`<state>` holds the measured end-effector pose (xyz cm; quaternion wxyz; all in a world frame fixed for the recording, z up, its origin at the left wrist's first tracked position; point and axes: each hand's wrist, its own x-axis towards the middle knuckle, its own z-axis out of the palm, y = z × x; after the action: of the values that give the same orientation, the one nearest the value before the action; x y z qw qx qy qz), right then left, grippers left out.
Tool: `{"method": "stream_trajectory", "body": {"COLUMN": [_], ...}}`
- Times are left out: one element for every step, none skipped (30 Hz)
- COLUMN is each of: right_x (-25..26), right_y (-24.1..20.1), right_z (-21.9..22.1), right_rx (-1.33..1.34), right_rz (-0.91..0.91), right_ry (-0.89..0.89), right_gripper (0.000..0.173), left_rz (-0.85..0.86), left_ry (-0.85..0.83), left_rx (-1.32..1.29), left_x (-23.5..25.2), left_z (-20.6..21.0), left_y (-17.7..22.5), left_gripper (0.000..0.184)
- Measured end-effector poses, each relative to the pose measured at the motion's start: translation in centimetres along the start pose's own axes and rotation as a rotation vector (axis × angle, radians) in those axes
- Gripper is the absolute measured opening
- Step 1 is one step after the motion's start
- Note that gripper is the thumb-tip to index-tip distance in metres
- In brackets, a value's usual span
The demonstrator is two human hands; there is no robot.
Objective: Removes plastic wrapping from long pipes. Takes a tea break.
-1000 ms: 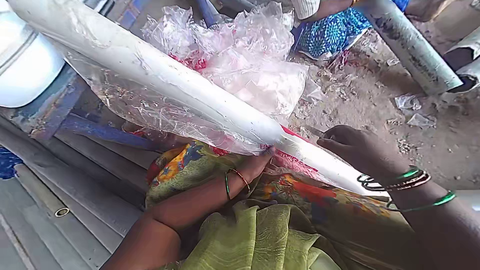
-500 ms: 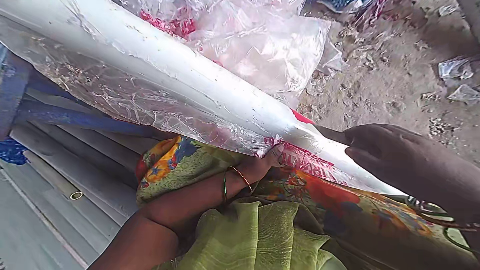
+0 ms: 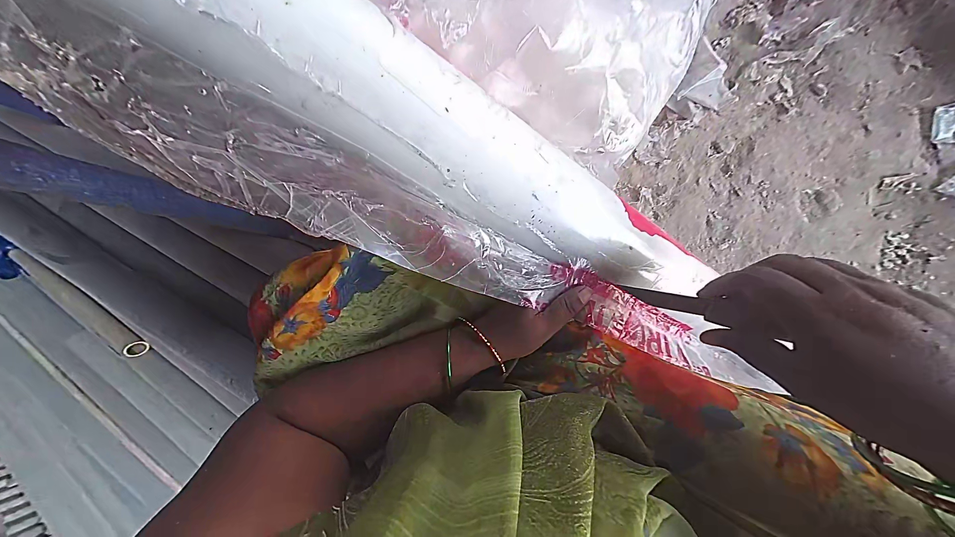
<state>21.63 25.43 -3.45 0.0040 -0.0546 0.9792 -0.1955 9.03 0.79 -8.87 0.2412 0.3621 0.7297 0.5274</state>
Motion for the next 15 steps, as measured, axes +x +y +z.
{"method": "stream_trajectory", "body": {"right_x": [0.0, 0.0, 0.1, 0.1, 0.2, 0.2, 0.2, 0.2, 0.2, 0.3, 0.3, 0.3, 0.4, 0.5, 0.6], "right_y": [-0.1, -0.2, -0.3, -0.4, -0.6, -0.7, -0.7, -0.7, -0.7, -0.6, -0.6, -0.7, -0.8, -0.9, -1.1], "right_z": [0.0, 0.1, 0.2, 0.4, 0.6, 0.7, 0.8, 1.0, 1.2, 1.4, 1.5, 1.6, 1.7, 1.8, 1.9], "right_rx": [0.012, 0.028, 0.036, 0.048, 0.056, 0.062, 0.057, 0.054, 0.054, 0.052, 0.052, 0.056, 0.056, 0.055, 0.057], "right_rz": [-0.002, 0.000, -0.001, 0.007, 0.013, 0.023, 0.025, 0.026, 0.024, 0.016, 0.006, -0.004, -0.011, -0.012, -0.008], "right_ry": [-0.002, -0.001, 0.011, 0.020, 0.026, 0.017, 0.013, 0.014, 0.022, 0.036, 0.050, 0.060, 0.064, 0.063, 0.064], "right_gripper": [0.025, 0.025, 0.027, 0.029, 0.030, 0.031, 0.031, 0.031, 0.032, 0.032, 0.032, 0.031, 0.030, 0.029, 0.028], "left_rz": [0.010, 0.013, 0.008, -0.001, -0.009, -0.013, -0.006, 0.006, 0.015, 0.016, 0.010, 0.004, 0.008, 0.019, 0.033], "left_ry": [0.003, 0.002, -0.004, -0.010, -0.019, -0.029, -0.033, -0.030, -0.026, -0.024, -0.024, -0.024, -0.021, -0.013, -0.005], "left_rx": [0.001, 0.008, 0.016, 0.018, 0.020, 0.025, 0.031, 0.036, 0.039, 0.041, 0.043, 0.043, 0.038, 0.029, 0.025], "left_x": [0.0, 0.0, 0.0, 0.0, 0.0, 0.0, 0.0, 0.0, 0.0, 0.0, 0.0, 0.0, 0.0, 0.0, 0.0], "left_z": [0.0, 0.0, -0.1, -0.1, -0.2, -0.2, -0.2, -0.2, -0.2, -0.2, -0.2, -0.2, -0.2, -0.1, -0.1], "left_y": [0.0, 0.1, 0.2, 0.3, 0.3, 0.3, 0.3, 0.2, 0.2, 0.2, 0.3, 0.3, 0.3, 0.2, 0.1], "left_gripper": [0.020, 0.021, 0.022, 0.022, 0.023, 0.024, 0.024, 0.025, 0.024, 0.024, 0.023, 0.023, 0.023, 0.022, 0.022]}}
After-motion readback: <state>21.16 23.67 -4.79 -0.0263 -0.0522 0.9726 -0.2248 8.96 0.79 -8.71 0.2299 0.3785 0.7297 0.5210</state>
